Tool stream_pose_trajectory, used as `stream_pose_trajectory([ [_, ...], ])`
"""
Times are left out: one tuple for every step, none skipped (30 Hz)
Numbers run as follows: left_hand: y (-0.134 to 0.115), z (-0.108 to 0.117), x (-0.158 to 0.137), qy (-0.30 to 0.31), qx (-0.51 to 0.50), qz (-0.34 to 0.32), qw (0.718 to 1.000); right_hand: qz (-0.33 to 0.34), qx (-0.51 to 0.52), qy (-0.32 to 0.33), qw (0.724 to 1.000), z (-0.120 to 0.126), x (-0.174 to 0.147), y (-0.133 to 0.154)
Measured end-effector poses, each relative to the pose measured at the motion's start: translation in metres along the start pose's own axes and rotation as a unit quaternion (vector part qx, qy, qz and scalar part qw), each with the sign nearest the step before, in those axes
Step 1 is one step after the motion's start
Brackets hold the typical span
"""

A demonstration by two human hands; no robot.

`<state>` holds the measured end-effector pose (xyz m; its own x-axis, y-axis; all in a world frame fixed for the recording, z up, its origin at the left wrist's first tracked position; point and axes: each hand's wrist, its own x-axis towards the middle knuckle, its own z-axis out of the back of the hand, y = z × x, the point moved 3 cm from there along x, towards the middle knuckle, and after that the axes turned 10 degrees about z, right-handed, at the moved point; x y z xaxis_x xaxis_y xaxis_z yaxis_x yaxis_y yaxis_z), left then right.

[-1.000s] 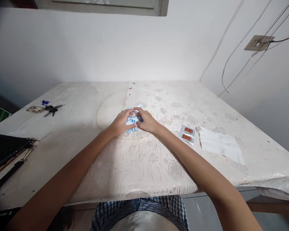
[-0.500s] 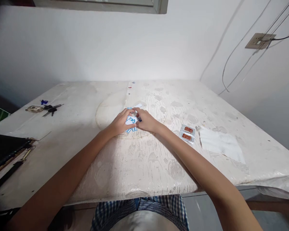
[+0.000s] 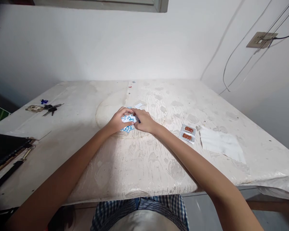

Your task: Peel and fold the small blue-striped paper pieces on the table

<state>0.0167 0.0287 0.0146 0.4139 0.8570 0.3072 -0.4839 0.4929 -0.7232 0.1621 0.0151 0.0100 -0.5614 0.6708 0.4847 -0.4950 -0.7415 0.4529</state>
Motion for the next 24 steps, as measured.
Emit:
stream_pose_trajectory([
  [0.001,0.001,0.000,0.001,-0.009,0.008,1.000,-0.001,-0.006,-0.002,1.000,0.000,0.000,0.000],
  [0.002,0.001,0.000,0.001,-0.019,0.016,1.000,-0.003,-0.012,-0.003,1.000,0.000,-0.001,0.000],
  [0.003,0.002,0.000,0.001,-0.029,0.025,0.999,-0.003,-0.016,-0.005,1.000,-0.001,-0.001,-0.001],
  [0.004,0.002,0.001,0.001,-0.040,0.034,0.999,-0.001,-0.019,-0.006,1.000,-0.001,-0.002,-0.001],
  [0.004,0.003,0.001,0.000,-0.050,0.044,0.998,0.005,-0.022,-0.008,1.000,-0.001,-0.002,-0.001],
  [0.004,0.004,0.001,-0.002,-0.063,0.054,0.997,0.011,-0.024,-0.009,1.000,-0.001,-0.002,-0.001],
  [0.004,0.004,0.001,-0.004,-0.078,0.063,0.995,0.018,-0.027,-0.010,0.999,-0.002,-0.002,0.000],
  [0.004,0.005,0.001,-0.003,-0.095,0.074,0.993,0.023,-0.031,-0.010,0.999,-0.002,-0.002,0.000],
  [0.004,0.005,0.001,-0.001,-0.114,0.083,0.990,0.025,-0.037,-0.009,0.999,-0.003,-0.002,0.000],
  [0.003,0.005,0.000,0.002,-0.130,0.091,0.987,0.025,-0.042,-0.009,0.999,-0.003,-0.002,0.000],
  [0.003,0.005,0.000,0.006,-0.141,0.097,0.985,0.024,-0.047,-0.009,0.999,-0.003,-0.002,0.000],
  [0.002,0.005,0.000,0.008,-0.144,0.101,0.984,0.021,-0.049,-0.011,0.999,-0.003,-0.002,0.000],
  [0.002,0.004,-0.001,0.007,-0.139,0.101,0.985,0.018,-0.050,-0.012,0.999,-0.004,-0.002,0.000],
  [0.001,0.004,-0.001,0.002,-0.129,0.097,0.987,0.014,-0.051,-0.014,0.998,-0.003,-0.002,0.001],
  [0.001,0.003,-0.002,-0.003,-0.115,0.091,0.989,0.010,-0.052,-0.014,0.999,-0.003,-0.002,0.001],
  [0.000,0.002,-0.002,-0.009,-0.101,0.085,0.991,0.005,-0.051,-0.013,0.999,-0.003,-0.003,0.001],
  [0.000,0.001,-0.003,-0.018,-0.087,0.078,0.993,0.000,-0.047,-0.012,0.999,-0.003,-0.003,0.002],
  [-0.001,0.000,-0.003,-0.027,-0.074,0.069,0.994,-0.004,-0.037,-0.012,0.999,-0.002,-0.003,0.002],
  [-0.002,-0.001,-0.004,-0.038,-0.060,0.061,0.996,-0.007,-0.019,-0.015,1.000,-0.002,-0.003,0.002],
  [-0.003,-0.001,-0.004,-0.050,-0.046,0.051,0.996,-0.008,0.004,-0.023,1.000,-0.001,-0.003,0.003],
  [-0.004,-0.001,-0.004,-0.063,-0.031,0.039,0.997,-0.005,0.028,-0.036,0.999,0.000,-0.002,0.003],
  [-0.005,-0.001,-0.003,-0.077,-0.016,0.023,0.997,0.001,0.048,-0.051,0.998,0.001,-0.002,0.003],
  [-0.007,-0.001,-0.003,-0.088,-0.003,0.004,0.996,0.005,0.062,-0.068,0.996,0.002,-0.001,0.003],
  [-0.009,-0.001,-0.001,-0.096,0.010,-0.017,0.995,0.007,0.068,-0.086,0.994,0.003,0.000,0.002],
])
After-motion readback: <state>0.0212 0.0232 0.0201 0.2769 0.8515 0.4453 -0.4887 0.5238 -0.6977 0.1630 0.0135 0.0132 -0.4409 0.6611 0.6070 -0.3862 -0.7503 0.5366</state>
